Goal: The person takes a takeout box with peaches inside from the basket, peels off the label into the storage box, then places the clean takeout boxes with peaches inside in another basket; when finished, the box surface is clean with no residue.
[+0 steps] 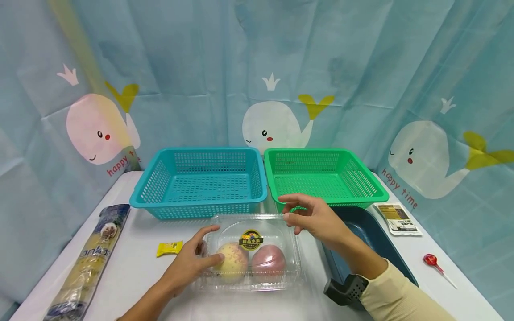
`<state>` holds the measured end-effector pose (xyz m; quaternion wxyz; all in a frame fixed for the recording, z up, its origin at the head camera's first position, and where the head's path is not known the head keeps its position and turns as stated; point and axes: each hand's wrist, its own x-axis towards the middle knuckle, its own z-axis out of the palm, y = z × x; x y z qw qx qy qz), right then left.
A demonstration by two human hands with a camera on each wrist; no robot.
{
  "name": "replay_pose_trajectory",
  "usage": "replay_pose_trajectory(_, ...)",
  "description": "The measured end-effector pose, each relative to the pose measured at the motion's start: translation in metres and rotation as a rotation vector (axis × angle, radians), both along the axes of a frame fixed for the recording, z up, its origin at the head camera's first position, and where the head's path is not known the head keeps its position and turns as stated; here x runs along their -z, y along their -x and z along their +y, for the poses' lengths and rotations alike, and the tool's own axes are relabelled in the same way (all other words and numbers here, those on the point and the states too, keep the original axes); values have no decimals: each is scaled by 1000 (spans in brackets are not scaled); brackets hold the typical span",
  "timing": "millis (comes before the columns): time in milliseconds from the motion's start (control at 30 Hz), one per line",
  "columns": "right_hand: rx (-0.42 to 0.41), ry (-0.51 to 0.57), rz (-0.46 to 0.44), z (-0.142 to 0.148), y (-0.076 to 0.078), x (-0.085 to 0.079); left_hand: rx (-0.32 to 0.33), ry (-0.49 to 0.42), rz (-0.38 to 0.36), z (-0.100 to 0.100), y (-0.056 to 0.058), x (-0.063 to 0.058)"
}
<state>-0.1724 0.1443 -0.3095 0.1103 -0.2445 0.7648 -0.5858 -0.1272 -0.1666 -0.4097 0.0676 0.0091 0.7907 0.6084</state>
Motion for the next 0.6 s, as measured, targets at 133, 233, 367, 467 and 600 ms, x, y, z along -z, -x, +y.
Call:
replay_pose_trajectory(133, -23, -42, -17, -15, 9, 9, 6, -13, 5, 0, 0, 0)
replay_pose_trajectory(233, -50, -73, -35, -25, 14, 16, 9, -16, 4, 0, 0, 1)
replay_pose_trajectory(367, -68, -119, -65, -37, 22, 23, 7, -14, 2, 1, -1, 1)
replay_pose_trajectory(467, -70, -157, -70, -44, 25, 26, 7, -22, 5, 1, -1, 1)
replay_pose_trajectory(600, -67, -202, -71, -52, 27, 27, 5, -23, 9, 0, -1, -1)
